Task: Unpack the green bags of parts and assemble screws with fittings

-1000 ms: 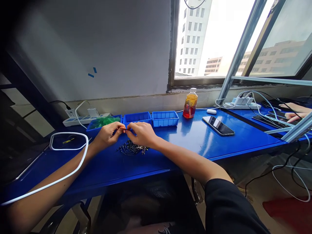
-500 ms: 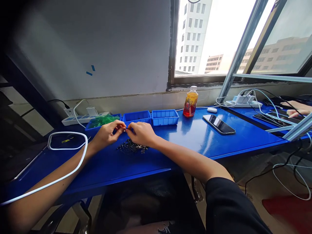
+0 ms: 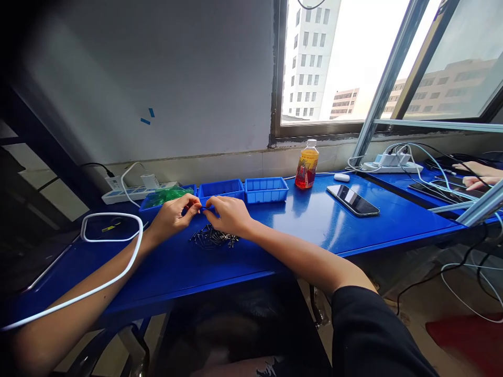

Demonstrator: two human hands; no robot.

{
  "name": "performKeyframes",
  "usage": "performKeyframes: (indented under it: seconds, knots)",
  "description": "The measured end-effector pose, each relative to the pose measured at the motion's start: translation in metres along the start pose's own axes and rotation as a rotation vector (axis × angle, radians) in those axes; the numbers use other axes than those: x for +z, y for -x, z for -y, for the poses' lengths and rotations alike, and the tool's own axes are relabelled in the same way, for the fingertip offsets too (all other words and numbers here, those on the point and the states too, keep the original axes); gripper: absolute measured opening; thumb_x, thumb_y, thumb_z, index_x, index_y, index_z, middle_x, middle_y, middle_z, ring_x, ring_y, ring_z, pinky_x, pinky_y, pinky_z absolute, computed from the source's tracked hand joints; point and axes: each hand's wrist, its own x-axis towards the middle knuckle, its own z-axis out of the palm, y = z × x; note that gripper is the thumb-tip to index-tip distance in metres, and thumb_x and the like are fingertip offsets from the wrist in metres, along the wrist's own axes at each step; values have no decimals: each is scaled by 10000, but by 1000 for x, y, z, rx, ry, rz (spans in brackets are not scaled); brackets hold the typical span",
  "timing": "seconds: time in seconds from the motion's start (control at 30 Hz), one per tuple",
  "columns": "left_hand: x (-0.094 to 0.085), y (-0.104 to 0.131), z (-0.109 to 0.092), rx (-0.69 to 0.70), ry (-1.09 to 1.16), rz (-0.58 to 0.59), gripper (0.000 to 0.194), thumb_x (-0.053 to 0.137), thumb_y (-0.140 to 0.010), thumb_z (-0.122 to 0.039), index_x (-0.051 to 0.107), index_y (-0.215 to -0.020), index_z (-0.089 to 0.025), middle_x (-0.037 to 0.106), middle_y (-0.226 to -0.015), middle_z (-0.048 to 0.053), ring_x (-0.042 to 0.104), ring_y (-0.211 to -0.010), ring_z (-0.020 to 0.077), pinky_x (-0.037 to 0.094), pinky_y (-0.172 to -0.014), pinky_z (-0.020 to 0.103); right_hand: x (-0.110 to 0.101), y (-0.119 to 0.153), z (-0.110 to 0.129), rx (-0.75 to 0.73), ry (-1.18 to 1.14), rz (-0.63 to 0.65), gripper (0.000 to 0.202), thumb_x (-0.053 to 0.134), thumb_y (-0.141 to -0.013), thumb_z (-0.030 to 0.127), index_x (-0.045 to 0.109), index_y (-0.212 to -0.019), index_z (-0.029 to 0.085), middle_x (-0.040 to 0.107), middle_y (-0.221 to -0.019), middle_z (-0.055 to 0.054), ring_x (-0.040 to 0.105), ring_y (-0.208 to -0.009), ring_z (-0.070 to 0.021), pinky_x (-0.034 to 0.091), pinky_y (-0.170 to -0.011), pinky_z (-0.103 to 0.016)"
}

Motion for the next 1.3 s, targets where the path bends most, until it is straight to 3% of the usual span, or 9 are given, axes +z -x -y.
performKeyframes:
  seconds: [0.2,0.43,0.87,1.1,1.3]
  knots:
    - [-1,-1,-1,-29,-2,4,285,356,-843,-404,519,-764,-185,596,-626,14,570,-581,148,430,-575,250,0,0,-1,-20,-1,21,87,602,-817,263,621,-855,187,630,-692,18,559,-638,-98,336,-580,-207]
    - [2,0,2,-35,59,-1,257,389,-821,-384,530,-893,-182,641,-714,27,613,-644,153,459,-578,242,1,-1,-1,-10,8,14,108,574,-845,273,631,-835,182,638,-685,12,563,-636,-97,322,-574,-208]
    - [4,2,2,52,76,-28,215,419,-817,-358,540,-814,-180,623,-655,12,584,-584,124,423,-496,199,0,0,-2,-52,5,-3,184,513,-876,294,639,-831,169,638,-668,-4,554,-624,-102,335,-590,-220]
    - [8,3,6,53,63,-10,212,433,-834,-352,551,-818,-177,630,-659,10,584,-583,121,430,-532,206,-5,-1,-2,-12,-15,163,127,568,-834,251,635,-903,167,621,-658,8,541,-615,-104,308,-563,-215]
    - [10,3,9,23,22,-45,217,453,-836,-365,563,-841,-178,632,-668,11,585,-596,131,436,-569,226,-7,-3,2,48,23,161,159,538,-857,263,639,-931,166,630,-683,-7,546,-632,-113,287,-557,-221]
